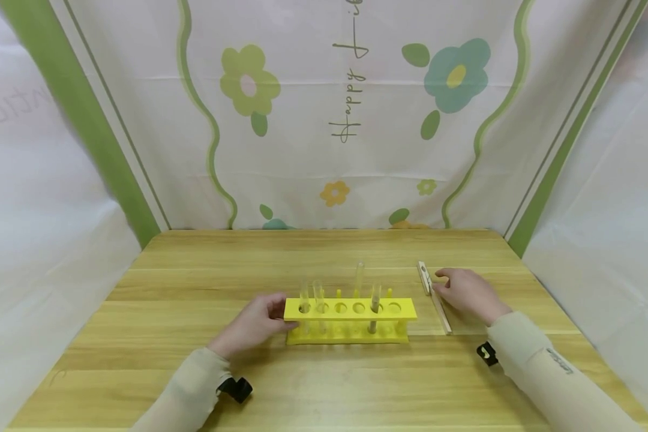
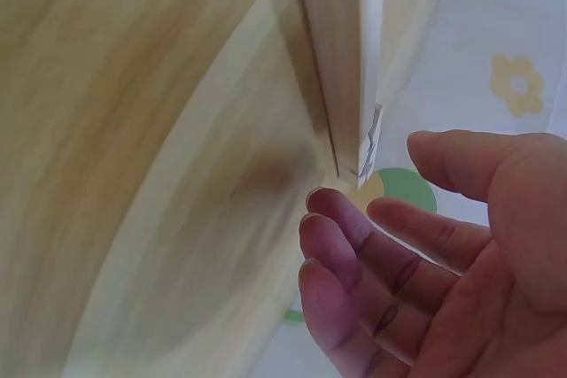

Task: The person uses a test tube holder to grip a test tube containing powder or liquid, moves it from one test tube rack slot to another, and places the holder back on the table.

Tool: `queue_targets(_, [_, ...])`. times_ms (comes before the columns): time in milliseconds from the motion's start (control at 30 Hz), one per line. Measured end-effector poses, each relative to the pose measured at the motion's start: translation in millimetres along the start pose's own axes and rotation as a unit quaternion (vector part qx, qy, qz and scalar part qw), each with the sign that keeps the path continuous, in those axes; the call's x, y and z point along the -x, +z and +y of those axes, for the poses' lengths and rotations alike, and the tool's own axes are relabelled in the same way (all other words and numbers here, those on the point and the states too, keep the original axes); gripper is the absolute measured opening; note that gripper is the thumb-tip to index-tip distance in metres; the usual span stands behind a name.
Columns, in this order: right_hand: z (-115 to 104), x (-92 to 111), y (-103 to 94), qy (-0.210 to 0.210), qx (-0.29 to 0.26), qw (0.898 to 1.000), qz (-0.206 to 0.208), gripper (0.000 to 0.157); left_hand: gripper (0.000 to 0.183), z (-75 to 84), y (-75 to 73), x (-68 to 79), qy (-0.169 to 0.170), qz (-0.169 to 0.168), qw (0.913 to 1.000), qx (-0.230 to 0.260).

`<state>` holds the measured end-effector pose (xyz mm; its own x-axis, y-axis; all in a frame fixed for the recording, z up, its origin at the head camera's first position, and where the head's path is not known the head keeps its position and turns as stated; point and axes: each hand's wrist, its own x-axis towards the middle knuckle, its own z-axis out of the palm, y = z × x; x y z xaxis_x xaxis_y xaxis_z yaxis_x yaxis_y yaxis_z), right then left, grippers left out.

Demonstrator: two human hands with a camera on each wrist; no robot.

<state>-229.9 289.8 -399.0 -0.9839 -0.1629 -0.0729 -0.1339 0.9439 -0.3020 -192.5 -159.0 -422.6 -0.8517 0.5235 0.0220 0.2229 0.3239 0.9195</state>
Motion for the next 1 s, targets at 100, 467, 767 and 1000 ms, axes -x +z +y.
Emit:
queue_targets(100, [-3,-4,1.5,0.004,0.001,1.0,-0.001,0.051,0.024,-1.2,2.0,-0.2,-0.007,0.0,1.0,0.0])
queue_targets(467, [-14,-18,8.0,0.041,0.019,0.999,-0.015,0.048,0.027,-6.7,4.0,-3.1,-0.026,0.01,0.9996,0.002])
queue_targets(767, [-18,-16,13.1,0.053,0.009,0.998,-0.016,0.034,0.026,-9.8,4.9,-4.7,-0.029,0.001,0.9996,0.006])
queue_targets(1000, [-17,-21,15.0,0.037,0.036,0.999,-0.008,0.032,0.024,-8.3,3.1,-5.8,-0.031,-0.004,0.9995,0.003])
